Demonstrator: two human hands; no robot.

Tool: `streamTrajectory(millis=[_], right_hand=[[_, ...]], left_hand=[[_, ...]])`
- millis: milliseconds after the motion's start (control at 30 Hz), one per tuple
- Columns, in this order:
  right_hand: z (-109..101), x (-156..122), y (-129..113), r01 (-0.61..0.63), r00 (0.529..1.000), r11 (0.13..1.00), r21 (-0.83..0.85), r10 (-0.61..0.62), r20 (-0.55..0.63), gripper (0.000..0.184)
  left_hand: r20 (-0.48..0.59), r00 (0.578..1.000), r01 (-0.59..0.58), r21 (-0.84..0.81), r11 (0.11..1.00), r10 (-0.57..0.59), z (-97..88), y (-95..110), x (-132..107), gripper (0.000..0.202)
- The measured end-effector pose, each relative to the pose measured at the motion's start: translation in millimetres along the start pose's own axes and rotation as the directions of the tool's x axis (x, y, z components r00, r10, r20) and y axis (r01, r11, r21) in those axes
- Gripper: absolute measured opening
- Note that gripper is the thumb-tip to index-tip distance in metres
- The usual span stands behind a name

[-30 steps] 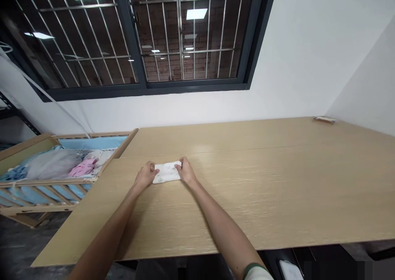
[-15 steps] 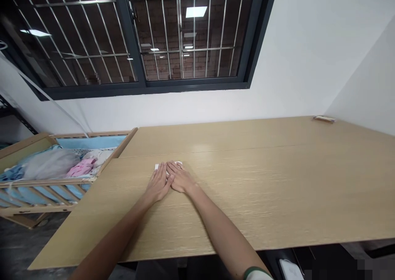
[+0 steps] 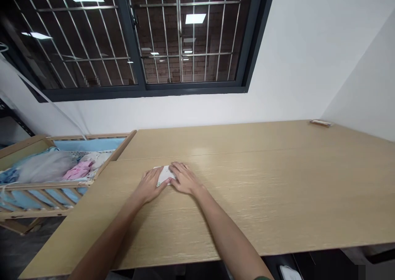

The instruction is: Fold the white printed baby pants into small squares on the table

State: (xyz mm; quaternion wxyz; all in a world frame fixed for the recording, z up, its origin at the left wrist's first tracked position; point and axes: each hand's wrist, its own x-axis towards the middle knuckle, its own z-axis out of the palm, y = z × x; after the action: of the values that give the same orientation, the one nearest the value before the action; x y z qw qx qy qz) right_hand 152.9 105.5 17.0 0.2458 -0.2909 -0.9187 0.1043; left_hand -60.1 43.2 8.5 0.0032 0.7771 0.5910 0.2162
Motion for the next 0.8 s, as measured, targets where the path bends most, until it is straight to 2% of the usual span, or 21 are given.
streamTrajectory(millis=[67, 200, 333, 433, 500, 567, 633, 733, 800], right_hand=[[0, 0, 1, 0.012, 1.000, 1.000, 0.009, -0.012, 0.013, 0.059], [6, -1, 11, -0.032, 0.998, 0.998, 0.061, 0.029, 0.048, 0.069], [13, 0, 20, -0.080, 0.997, 0.979, 0.187, 0.077, 0.025, 0.070], [17, 2, 21, -0.084, 0.993, 0.965, 0.249, 0.102, -0.062, 0.064], [17, 5, 18, -0.110, 0.978, 0.934, 0.340, 0.162, -0.128, 0.056], [14, 10, 14, -0.159, 0.938, 0.847, 0.507, 0.291, -0.191, 0.048], [10, 15, 9, -0.191, 0.870, 0.701, 0.687, 0.445, -0.212, 0.046], [6, 20, 6, -0.214, 0.773, 0.504, 0.837, 0.611, -0.171, 0.057], [6, 21, 6, -0.244, 0.716, 0.434, 0.868, 0.684, -0.141, 0.064]], left_hand=[[0.061, 0.998, -0.007, -0.016, 1.000, 0.008, -4.1, -1, 0, 0.069], [0.090, 0.996, 0.025, -0.041, 0.999, -0.022, -1.1, -4, 1, 0.079], [0.079, 0.996, 0.052, -0.079, 0.996, -0.045, 2.3, -6, 4, 0.058], [0.051, 0.997, 0.060, -0.133, 0.989, -0.054, -0.4, -4, 6, 0.045], [0.019, 0.997, 0.072, -0.189, 0.979, -0.070, -5.0, -2, 7, 0.037], [-0.017, 0.994, 0.098, -0.260, 0.961, -0.106, -10.9, 0, 8, 0.028], [-0.030, 0.989, 0.123, -0.356, 0.926, -0.143, -15.4, 2, 9, 0.027], [0.014, 0.988, 0.137, -0.529, 0.837, -0.153, -13.9, 5, 10, 0.035], [0.061, 0.987, 0.153, -0.621, 0.768, -0.147, -7.1, 8, 9, 0.040]])
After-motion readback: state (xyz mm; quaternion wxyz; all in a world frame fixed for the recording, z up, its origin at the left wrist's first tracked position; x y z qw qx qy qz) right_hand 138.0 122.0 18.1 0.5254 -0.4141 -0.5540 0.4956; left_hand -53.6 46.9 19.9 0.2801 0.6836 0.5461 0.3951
